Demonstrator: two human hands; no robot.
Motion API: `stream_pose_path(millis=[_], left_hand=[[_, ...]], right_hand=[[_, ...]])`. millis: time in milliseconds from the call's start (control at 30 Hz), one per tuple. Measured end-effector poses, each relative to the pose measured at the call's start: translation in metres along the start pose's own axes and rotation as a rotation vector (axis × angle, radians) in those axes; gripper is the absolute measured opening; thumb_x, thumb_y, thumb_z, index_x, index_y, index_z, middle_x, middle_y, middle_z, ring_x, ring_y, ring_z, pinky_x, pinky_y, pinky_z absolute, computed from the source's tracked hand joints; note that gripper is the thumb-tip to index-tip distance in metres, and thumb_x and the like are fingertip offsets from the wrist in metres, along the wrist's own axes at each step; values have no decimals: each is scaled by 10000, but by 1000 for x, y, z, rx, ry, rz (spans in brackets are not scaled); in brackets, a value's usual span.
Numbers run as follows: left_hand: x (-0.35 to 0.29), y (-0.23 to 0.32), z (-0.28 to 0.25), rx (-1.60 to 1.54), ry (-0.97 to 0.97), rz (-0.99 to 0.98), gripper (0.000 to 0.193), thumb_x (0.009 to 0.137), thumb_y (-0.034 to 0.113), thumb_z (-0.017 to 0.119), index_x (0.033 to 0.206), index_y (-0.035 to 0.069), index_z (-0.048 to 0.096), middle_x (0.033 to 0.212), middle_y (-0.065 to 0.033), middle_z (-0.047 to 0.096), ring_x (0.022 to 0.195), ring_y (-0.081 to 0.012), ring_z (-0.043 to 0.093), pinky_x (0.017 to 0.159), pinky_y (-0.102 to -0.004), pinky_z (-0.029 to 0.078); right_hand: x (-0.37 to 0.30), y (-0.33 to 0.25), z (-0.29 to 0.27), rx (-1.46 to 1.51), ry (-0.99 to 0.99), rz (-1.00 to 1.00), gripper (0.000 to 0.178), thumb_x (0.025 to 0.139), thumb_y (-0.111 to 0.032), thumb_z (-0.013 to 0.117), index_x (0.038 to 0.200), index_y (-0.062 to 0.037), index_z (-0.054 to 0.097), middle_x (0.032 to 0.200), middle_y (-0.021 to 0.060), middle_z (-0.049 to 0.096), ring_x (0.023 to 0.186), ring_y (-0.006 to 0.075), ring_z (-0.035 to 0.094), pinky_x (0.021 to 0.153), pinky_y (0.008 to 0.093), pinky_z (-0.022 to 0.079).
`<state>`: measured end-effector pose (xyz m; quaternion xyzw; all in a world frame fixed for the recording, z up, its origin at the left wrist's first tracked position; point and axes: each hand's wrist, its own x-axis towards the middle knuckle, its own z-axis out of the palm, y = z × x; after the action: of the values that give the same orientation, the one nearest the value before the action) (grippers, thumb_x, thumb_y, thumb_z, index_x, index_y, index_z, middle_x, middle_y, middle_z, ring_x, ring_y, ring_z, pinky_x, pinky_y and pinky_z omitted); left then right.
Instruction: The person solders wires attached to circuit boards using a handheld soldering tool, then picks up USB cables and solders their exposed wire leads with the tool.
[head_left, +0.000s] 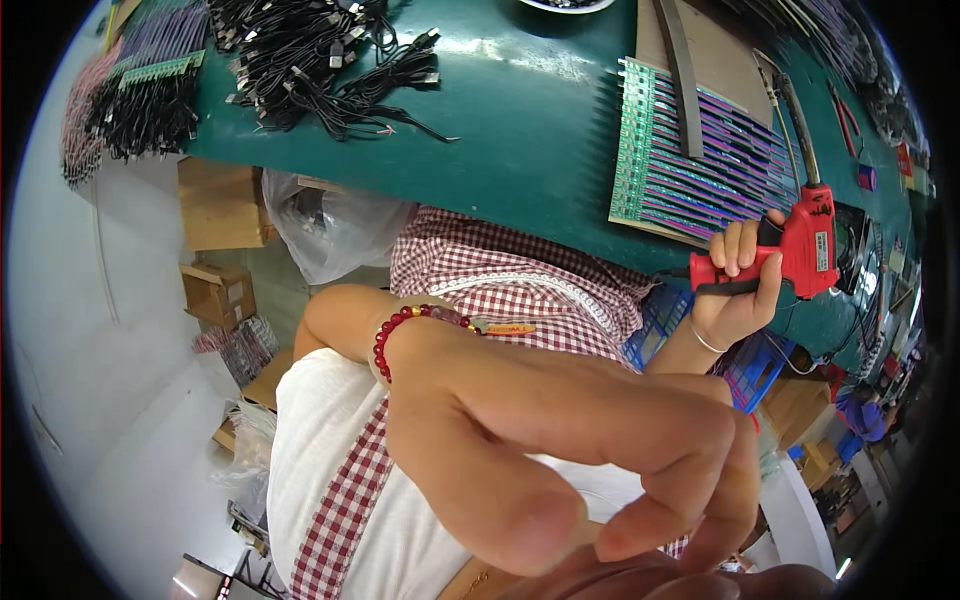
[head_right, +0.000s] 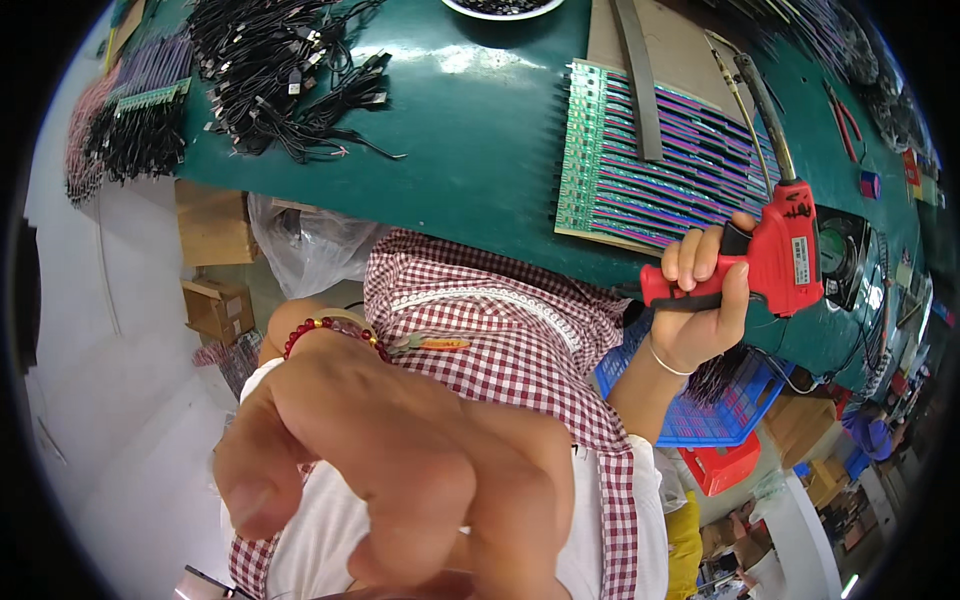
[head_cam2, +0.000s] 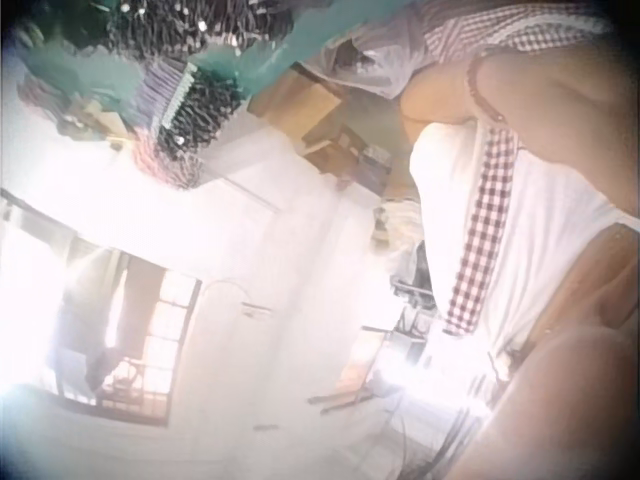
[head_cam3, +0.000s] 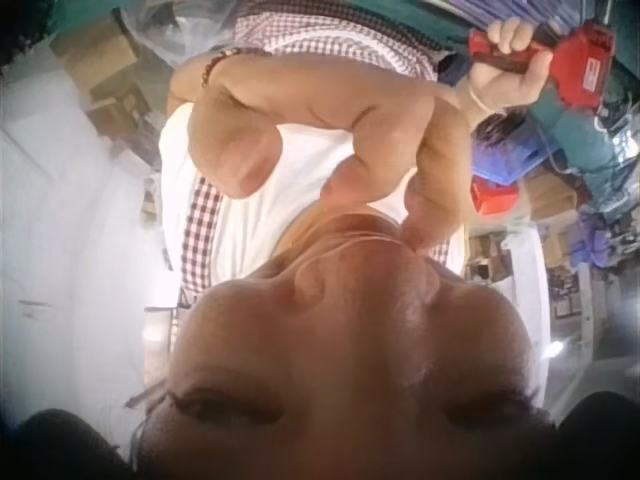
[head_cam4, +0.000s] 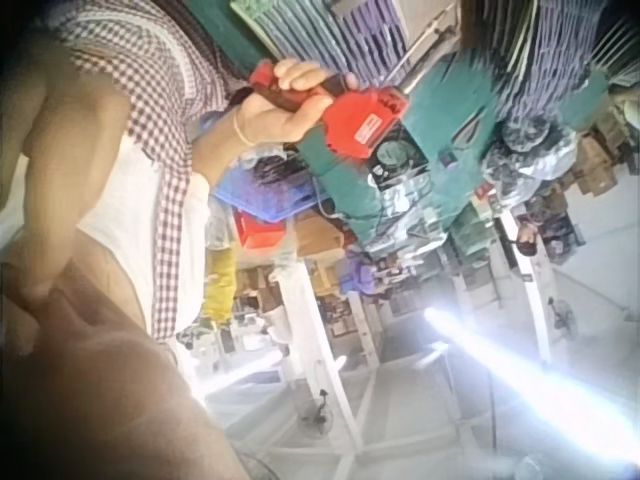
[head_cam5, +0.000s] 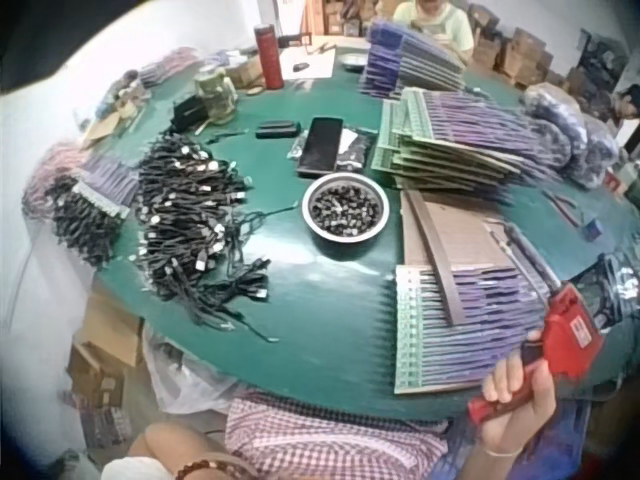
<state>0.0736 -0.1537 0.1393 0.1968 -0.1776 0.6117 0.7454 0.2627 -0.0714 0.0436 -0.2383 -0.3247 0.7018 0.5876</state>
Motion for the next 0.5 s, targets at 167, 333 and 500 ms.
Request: stream_pose_path(millis=[167,333,500], left_hand=[[-10,-17,1,215,128,393,138,794,97,480,795,-37,446,733,-91,482,771,-287,566,1023,-490,230],[9,36,2,61,-98,-76,255,817,247,483,821,-7,466,878,-128,522,913,-295,510,960,-451,243],[14,41,-7,275,-223,22,298,821,317,488,838,19,494,960,-157,543,955,-290,496,868,-396,321]], right_hand=[[10,6,1,39,18,65,371,908,-197,493,1218,-19,392,760,46,439,662,120,406,636,277,372],[17,6,2,112,43,81,365,901,-179,503,1210,-19,392,818,62,442,738,138,414,723,300,387],[20,8,1,132,32,99,357,901,-166,501,1207,-17,391,817,62,435,739,143,418,737,307,395]])
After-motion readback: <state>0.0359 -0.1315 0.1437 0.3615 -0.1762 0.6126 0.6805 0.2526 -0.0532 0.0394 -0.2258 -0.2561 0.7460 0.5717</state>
